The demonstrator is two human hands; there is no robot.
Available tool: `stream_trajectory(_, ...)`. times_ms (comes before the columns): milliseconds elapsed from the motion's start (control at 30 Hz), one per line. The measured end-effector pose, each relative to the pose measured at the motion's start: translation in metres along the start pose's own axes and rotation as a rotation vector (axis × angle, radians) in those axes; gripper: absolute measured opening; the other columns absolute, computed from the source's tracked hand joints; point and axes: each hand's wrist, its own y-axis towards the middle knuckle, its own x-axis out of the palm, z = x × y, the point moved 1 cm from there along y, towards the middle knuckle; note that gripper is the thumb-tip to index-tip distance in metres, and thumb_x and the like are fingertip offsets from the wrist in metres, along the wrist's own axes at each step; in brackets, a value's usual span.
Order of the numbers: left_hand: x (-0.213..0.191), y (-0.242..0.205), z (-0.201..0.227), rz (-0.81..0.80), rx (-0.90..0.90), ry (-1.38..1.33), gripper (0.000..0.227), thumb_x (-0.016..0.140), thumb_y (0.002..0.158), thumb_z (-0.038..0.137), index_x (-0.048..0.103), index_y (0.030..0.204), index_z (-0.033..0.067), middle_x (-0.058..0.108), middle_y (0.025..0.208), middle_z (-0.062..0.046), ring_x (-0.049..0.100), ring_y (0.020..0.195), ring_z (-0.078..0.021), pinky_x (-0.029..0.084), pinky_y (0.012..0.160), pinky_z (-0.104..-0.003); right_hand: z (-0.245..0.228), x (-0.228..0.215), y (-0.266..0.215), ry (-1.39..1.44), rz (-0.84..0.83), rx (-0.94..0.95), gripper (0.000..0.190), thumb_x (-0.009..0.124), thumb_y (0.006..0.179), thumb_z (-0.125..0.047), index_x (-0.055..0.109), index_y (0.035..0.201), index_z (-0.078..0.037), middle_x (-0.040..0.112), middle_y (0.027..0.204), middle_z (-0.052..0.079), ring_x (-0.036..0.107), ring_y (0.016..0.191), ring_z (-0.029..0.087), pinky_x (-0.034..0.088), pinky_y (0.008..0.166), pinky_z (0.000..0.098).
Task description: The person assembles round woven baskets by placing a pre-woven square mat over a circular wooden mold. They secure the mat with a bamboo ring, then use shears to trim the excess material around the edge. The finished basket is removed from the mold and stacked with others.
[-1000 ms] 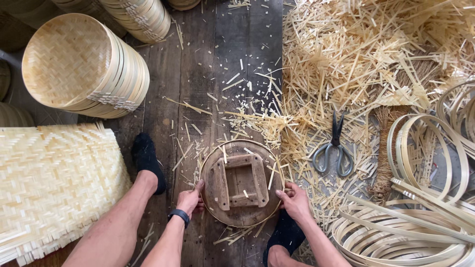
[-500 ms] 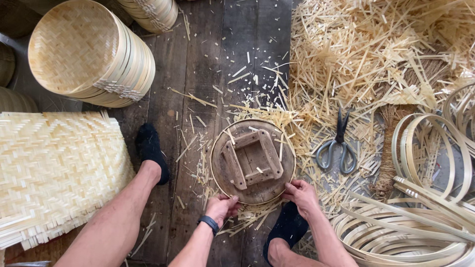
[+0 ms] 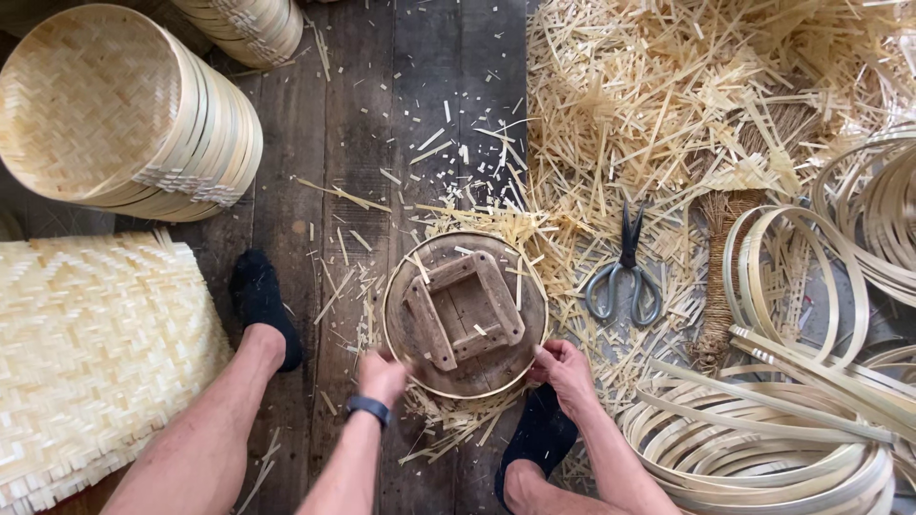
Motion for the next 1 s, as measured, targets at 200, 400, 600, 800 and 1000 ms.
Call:
stream_trajectory(200, -0.003, 0.09, 0.147, 0.036, 0.583, 0.2, 0.04, 0.065, 0.096, 0.049, 0.078, 0.116, 0.0173, 0.076, 0.115, -0.008, 0.071, 0.103, -0.023, 0.055, 0.091, -0.038, -0.013, 0.007, 0.004, -0.056, 0.021, -0.02, 0.031, 0.07, 0.093, -0.015, 0.061, 0.116, 0.004, 0.073, 0.095, 0.012, 0.073, 0.078, 0.021, 0.065, 0.068, 0.0361)
stream_trajectory(400, 0.046, 0.131, 0.216, -0.185, 0.468, 0.456, 0.043, 0.076, 0.083, 0.056, 0.082, 0.106, 0.0204, 0.078, 0.113, -0.009, 0.075, 0.103, -0.0269, 0.056, 0.095, -0.037, -0.009, 0.007, 0.013, -0.027, 0.003, -0.016, 0.024, 0.07, 0.092, -0.013, 0.061, 0.11, 0.001, 0.073, 0.09, 0.012, 0.073, 0.075, 0.021, 0.065, 0.064, 0.0366)
stream_trajectory(600, 0.046, 0.117, 0.225, -0.134, 0.432, 0.539, 0.04, 0.077, 0.082, 0.057, 0.082, 0.104, 0.0241, 0.075, 0.116, -0.011, 0.072, 0.105, -0.0298, 0.054, 0.096, -0.04, -0.022, 0.008, 0.01, -0.141, 0.016, 0.001, 0.023, 0.071, 0.093, -0.012, 0.061, 0.108, 0.003, 0.073, 0.087, 0.012, 0.071, 0.071, 0.019, 0.064, 0.062, 0.0359)
stream_trajectory(800, 0.034, 0.097, 0.203, -0.018, 0.499, 0.493, 0.047, 0.06, 0.091, 0.059, 0.08, 0.106, 0.0191, 0.077, 0.112, -0.011, 0.072, 0.101, -0.0303, 0.055, 0.091, -0.044, -0.056, 0.021, -0.022, -0.503, 0.242, -0.341, 0.033, 0.075, 0.088, -0.016, 0.061, 0.114, -0.001, 0.068, 0.099, 0.012, 0.068, 0.086, 0.021, 0.06, 0.075, 0.0349)
stream_trajectory(1000, -0.023, 0.08, 0.043, 0.025, 0.009, 0.133, 0.08, 0.056, 0.096, 0.073, 0.066, 0.119, -0.0029, 0.067, 0.118, -0.026, 0.067, 0.107, -0.033, 0.048, 0.094, -0.049, -0.101, 0.072, -0.06, -0.694, -0.106, -0.522, 0.034, 0.068, 0.093, -0.024, 0.06, 0.119, -0.004, 0.065, 0.106, 0.011, 0.067, 0.093, 0.02, 0.062, 0.082, 0.0339)
